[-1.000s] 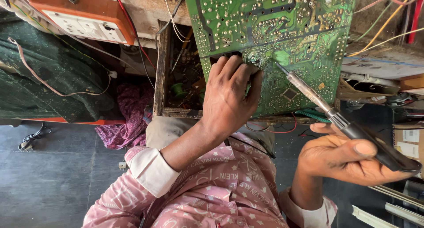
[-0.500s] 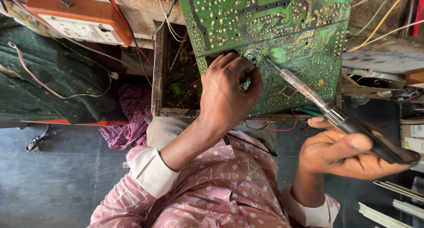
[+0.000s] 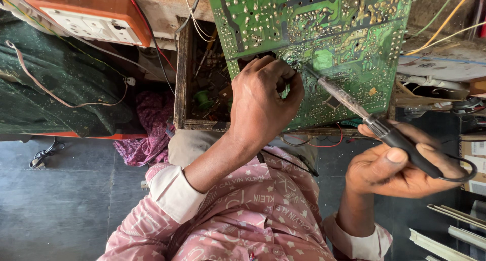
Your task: The person solders a green circuit board using a soldering iron and solder wire. They repeatedly apply flux from a small container, position the board, and use pliers to trim component leads.
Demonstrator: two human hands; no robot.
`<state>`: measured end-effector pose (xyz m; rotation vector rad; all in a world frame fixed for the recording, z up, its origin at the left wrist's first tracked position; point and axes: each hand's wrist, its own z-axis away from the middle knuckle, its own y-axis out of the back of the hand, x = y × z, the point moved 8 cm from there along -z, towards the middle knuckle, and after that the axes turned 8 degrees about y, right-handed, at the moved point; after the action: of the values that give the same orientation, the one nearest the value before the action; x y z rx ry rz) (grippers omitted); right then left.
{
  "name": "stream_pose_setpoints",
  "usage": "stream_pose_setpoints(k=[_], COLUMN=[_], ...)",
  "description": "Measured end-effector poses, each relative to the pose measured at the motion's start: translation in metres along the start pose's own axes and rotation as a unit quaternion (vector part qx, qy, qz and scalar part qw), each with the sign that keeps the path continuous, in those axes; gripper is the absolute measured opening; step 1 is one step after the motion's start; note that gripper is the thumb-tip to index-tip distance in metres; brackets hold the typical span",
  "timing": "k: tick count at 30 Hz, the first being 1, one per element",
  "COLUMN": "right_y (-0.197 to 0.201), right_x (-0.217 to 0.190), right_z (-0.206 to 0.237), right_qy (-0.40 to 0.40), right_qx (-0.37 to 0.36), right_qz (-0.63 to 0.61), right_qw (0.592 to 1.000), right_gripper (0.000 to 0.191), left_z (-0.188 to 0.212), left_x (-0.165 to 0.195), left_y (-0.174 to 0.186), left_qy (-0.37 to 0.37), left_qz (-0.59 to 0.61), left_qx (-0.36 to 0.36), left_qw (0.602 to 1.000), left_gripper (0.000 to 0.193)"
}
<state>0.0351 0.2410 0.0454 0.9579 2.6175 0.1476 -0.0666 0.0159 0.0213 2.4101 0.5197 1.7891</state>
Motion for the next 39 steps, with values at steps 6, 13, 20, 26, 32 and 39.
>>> stream_pose_setpoints(k=[6, 13, 20, 26, 32, 39], right_y=[-0.0040, -0.0068, -0.0052, -0.0022, -0.0026, -0.0060], right_x=[-0.0007, 0.0008, 0.0032, 0.0048, 0.0051, 0.0033], right_z=[0.0022, 0.0010, 0.0044, 0.0024, 0.0005, 0.0032], right_qy=[-0.001, 0.006, 0.008, 0.010, 0.018, 0.014], right_qx=[0.002, -0.006, 0.001, -0.001, -0.011, -0.003], right_qz=[-0.020, -0.024, -0.021, -0.013, -0.010, -0.013], right_qw=[1.000, 1.000, 1.000, 1.000, 1.000, 1.000], right_gripper=[0.035, 0.034, 0.034, 0.032, 0.031, 0.031], left_z=[0.0001, 0.0004, 0.0007, 0.0014, 0.0007, 0.0002], left_x=[0.0012, 0.0009, -0.0006, -0.0004, 0.0005, -0.0010], left_y=[0.0007, 0.0013, 0.0014, 0.0019, 0.0014, 0.0015], left_qy=[-0.009, -0.009, -0.007, -0.007, -0.010, 0.005], left_qz=[-0.004, 0.003, 0.006, 0.011, 0.003, 0.010], left_qx=[0.006, 0.011, 0.011, 0.011, 0.010, 0.007], left_qw=[1.000, 1.000, 1.000, 1.000, 1.000, 1.000], left_gripper=[0.011, 0.011, 0.010, 0.010, 0.011, 0.011])
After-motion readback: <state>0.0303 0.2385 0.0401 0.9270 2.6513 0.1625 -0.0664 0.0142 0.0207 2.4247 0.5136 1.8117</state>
